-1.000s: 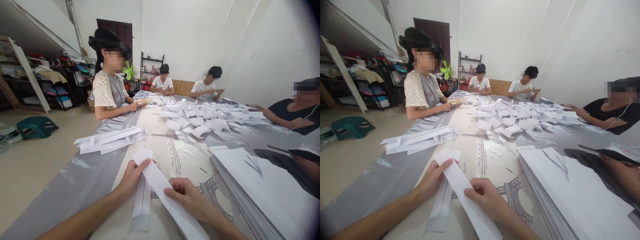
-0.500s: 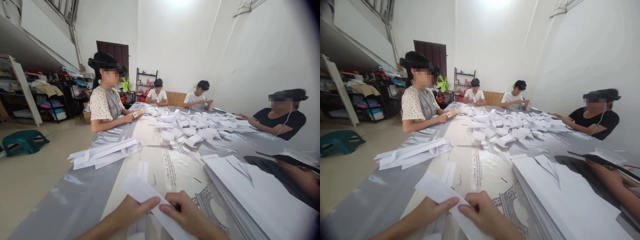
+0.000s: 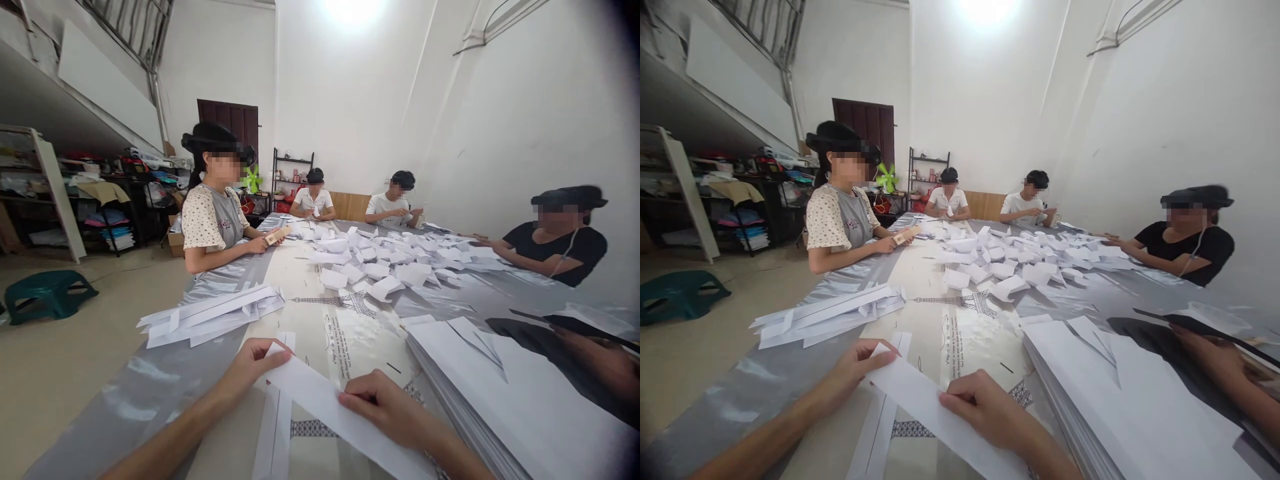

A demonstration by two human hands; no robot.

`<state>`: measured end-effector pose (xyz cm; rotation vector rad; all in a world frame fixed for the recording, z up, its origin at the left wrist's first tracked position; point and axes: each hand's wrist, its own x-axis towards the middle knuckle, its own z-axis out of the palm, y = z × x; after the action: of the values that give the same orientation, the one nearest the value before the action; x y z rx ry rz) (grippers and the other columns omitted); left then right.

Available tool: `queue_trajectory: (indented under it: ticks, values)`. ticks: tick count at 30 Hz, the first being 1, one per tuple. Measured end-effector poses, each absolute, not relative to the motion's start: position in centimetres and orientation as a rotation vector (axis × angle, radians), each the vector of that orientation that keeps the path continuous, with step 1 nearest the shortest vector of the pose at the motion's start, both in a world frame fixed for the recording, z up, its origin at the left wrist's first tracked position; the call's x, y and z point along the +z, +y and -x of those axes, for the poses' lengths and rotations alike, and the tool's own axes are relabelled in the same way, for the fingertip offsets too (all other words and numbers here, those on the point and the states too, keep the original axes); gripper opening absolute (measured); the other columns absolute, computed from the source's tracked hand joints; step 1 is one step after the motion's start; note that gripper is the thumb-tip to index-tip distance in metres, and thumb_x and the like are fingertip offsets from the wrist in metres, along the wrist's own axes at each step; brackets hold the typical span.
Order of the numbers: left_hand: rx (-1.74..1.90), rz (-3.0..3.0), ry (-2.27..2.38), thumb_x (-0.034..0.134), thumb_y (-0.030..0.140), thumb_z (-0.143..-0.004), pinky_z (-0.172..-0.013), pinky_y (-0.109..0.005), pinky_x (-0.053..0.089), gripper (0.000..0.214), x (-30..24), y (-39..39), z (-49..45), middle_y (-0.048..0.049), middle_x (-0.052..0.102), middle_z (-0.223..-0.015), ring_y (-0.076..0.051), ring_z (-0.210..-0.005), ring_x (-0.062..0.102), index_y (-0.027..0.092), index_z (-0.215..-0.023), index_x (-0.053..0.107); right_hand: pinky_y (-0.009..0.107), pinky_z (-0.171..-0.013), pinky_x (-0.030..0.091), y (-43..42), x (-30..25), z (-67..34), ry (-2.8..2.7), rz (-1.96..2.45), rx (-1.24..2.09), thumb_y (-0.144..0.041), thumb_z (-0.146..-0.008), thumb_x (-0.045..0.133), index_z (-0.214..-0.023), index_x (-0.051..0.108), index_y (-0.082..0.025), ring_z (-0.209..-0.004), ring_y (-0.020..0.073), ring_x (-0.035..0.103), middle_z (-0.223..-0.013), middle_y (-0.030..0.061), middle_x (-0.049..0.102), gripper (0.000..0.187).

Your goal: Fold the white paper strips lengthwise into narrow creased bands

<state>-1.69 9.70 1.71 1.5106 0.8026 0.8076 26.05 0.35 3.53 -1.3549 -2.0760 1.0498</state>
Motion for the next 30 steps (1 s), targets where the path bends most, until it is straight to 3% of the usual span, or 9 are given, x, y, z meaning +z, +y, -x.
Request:
queue_trajectory:
  ticks: [5,8,11,13,22,30]
  values:
    - [0.216,-1.816,0.712,0.078,0.043,-0.079,-0.061,-0.023,0.043,0.025,4.6,11.0,3.7,-0.003,0.074,-0.076,-0.017,-0.068,0.062,0.02,-0.087,0.082,0.029,-0.052,0.017,0.1,3.0,-25.9,-2.127,1.354,1.074,-0.047,-0.099,0.054,-0.059,0.028,-0.02,-0.058,0.0106,0.019,-0.061,-0.0052,0.021,0.055]
    - [0.134,-1.921,0.671,0.074,0.041,-0.083,-0.059,-0.024,0.043,0.021,4.7,10.0,3.4,-0.0021,0.074,-0.075,-0.017,-0.065,0.06,0.022,-0.085,0.084,0.027,-0.053,0.02,-0.3,2.1,-25.1,-2.129,1.358,1.105,-0.044,-0.096,0.058,-0.059,0.045,-0.019,-0.056,0.0101,0.022,-0.058,-0.0062,0.025,0.047]
    - [0.107,-1.991,0.628,0.073,0.04,-0.084,-0.053,-0.023,0.035,0.02,4.7,9.0,2.7,0.0005,0.07,-0.065,-0.014,-0.057,0.052,0.023,-0.082,0.084,0.026,-0.059,0.029,-0.8,1.8,-24.4,-2.088,1.397,1.177,-0.044,-0.095,0.063,-0.081,0.063,-0.022,-0.052,0.009,0.026,-0.052,-0.0096,0.037,0.026]
    - [0.101,-1.989,0.605,0.073,0.041,-0.085,-0.052,-0.023,0.034,0.021,4.9,8.9,2.6,0.0009,0.068,-0.064,-0.013,-0.056,0.05,0.022,-0.082,0.084,0.025,-0.061,0.031,-0.9,1.9,-24.1,-2.041,1.426,1.211,-0.044,-0.094,0.064,-0.087,0.063,-0.023,-0.052,0.0088,0.028,-0.051,-0.0108,0.042,0.022]
    - [0.047,-1.926,0.583,0.076,0.043,-0.084,-0.058,-0.024,0.043,0.021,6.7,10.8,4.4,-0.0026,0.073,-0.075,-0.018,-0.065,0.06,0.022,-0.082,0.082,0.026,-0.056,0.024,-0.2,2.6,-24.9,-2.039,1.388,1.195,-0.044,-0.095,0.063,-0.071,0.054,-0.021,-0.055,0.0099,0.03,-0.056,-0.0079,0.037,0.035]
    - [-0.09,-1.874,0.527,0.073,0.048,-0.086,-0.055,-0.022,0.034,0.031,5.2,12.2,4.7,0.0014,0.056,-0.064,-0.012,-0.06,0.045,0.018,-0.079,0.074,0.026,-0.053,0.023,-0.5,3.7,-25.0,-2.152,1.425,1.218,-0.043,-0.099,0.057,-0.074,0.052,-0.021,-0.056,0.0099,0.03,-0.059,-0.0073,0.038,0.034]
